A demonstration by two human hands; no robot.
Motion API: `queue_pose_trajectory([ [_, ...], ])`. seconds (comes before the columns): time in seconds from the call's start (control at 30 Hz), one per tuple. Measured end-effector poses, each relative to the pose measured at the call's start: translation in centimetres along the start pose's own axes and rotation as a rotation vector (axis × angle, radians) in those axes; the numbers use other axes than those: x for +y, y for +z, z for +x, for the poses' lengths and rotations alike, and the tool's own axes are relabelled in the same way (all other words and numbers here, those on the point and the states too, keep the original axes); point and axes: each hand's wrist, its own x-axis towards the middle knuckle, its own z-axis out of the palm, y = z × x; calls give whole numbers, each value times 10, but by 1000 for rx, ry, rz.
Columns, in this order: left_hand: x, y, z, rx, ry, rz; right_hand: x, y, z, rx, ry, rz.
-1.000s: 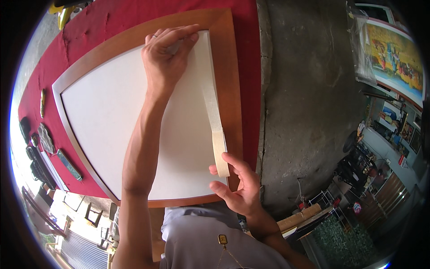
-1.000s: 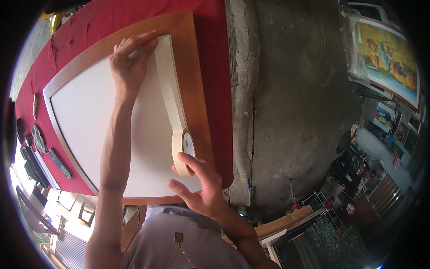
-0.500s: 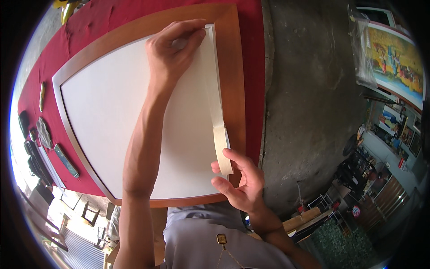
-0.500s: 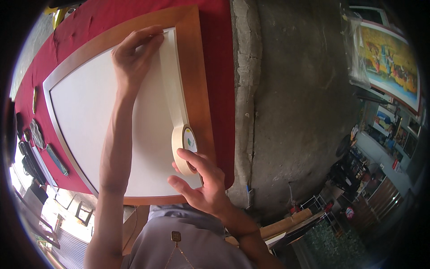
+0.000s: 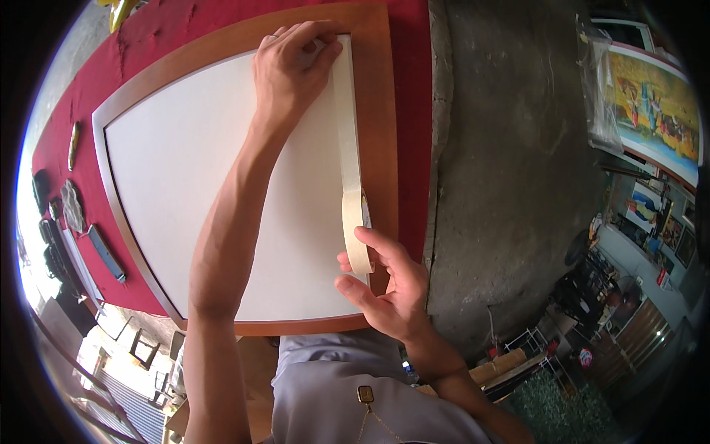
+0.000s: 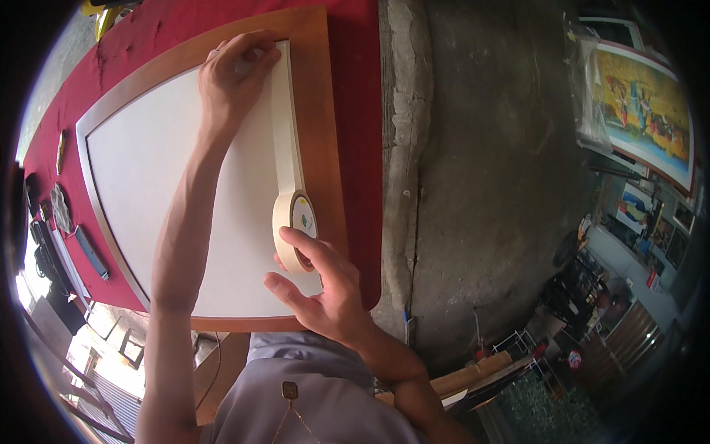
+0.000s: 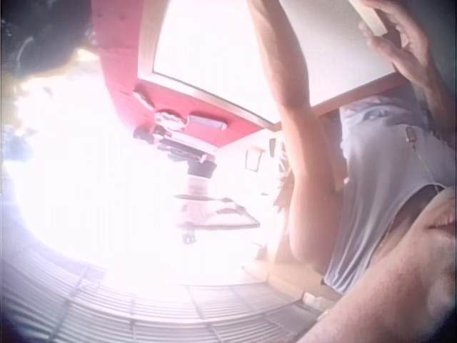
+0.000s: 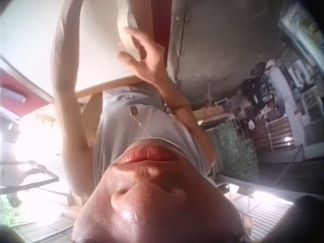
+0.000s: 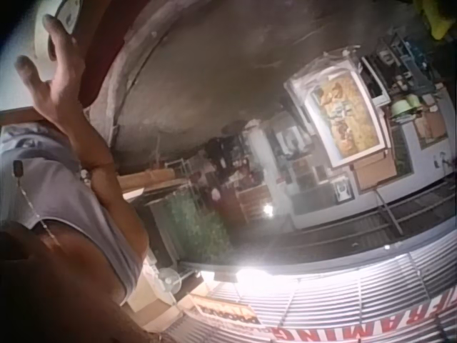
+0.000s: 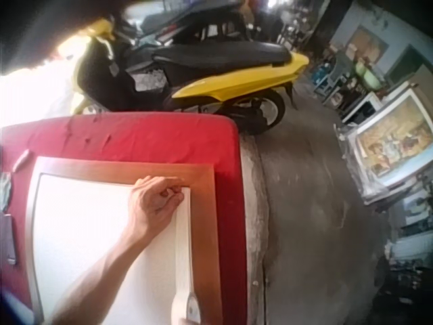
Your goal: The person places a wooden frame on a red table, then applies masking tape along the inner edge of the frame. They use a utility knife to trim the tape flush with the frame and wipe the surface with a cloth. The person repeats the taping and trimming process on multiple sides of the frame.
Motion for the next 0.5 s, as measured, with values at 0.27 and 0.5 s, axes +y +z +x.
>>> queue_pose_trajectory([
  [0.27, -4, 0, 3, -38, 24, -58, 1, 8, -1, 57, 94, 207],
  [0.5, -9, 2, 4, 101, 54, -130, 7, 6, -1, 58, 33, 297],
])
